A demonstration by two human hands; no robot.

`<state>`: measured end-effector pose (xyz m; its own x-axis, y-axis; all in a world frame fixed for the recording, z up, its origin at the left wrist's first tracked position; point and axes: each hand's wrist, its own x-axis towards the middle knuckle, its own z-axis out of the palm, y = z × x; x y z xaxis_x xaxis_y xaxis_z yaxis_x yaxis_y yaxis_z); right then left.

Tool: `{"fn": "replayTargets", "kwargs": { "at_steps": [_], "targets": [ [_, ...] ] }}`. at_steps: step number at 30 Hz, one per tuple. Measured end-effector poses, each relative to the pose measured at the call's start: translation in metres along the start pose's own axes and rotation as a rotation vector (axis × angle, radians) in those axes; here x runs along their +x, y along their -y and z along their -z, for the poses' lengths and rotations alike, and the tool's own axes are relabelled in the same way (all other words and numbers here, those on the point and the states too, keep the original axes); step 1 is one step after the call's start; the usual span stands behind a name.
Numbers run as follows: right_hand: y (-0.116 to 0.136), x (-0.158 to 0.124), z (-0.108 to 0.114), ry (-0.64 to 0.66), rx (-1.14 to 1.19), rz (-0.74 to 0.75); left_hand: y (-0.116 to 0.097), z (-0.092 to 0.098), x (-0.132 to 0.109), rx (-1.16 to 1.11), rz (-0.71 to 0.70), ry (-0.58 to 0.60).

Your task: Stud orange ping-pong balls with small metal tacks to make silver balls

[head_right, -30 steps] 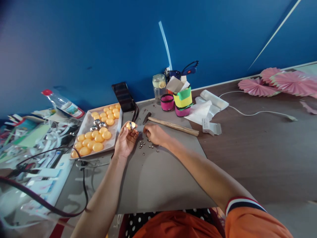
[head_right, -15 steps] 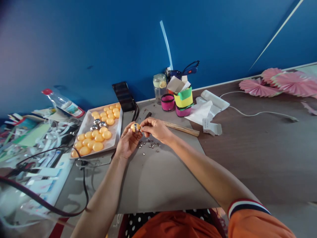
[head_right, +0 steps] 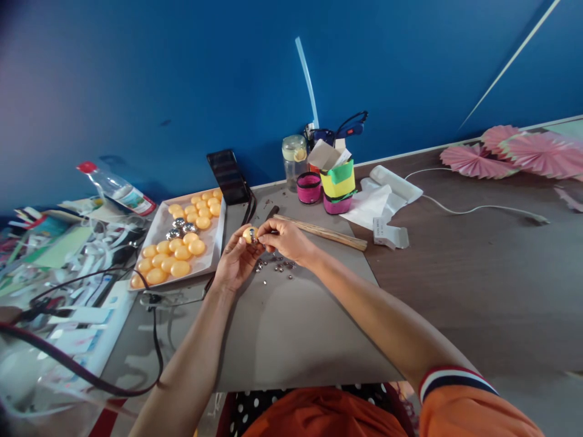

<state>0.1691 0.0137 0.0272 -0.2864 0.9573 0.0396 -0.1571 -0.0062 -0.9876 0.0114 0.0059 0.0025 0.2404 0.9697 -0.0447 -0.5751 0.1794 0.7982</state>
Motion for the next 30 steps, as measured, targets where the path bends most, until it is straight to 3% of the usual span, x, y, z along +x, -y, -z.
{"fn": "replayTargets", "kwargs": {
  "at_steps": [15,30],
  "targets": [
    [-0.005,0.003,0.004,0.034,0.061,-0.020,0.001,-0.002,-0.001,0.008,0.009,0.011],
    [-0.010,0.003,-0.003,-0.093,0.054,-0.072,0.006,-0.002,-0.001,0.069,-0.052,-0.013]
  ]
}}
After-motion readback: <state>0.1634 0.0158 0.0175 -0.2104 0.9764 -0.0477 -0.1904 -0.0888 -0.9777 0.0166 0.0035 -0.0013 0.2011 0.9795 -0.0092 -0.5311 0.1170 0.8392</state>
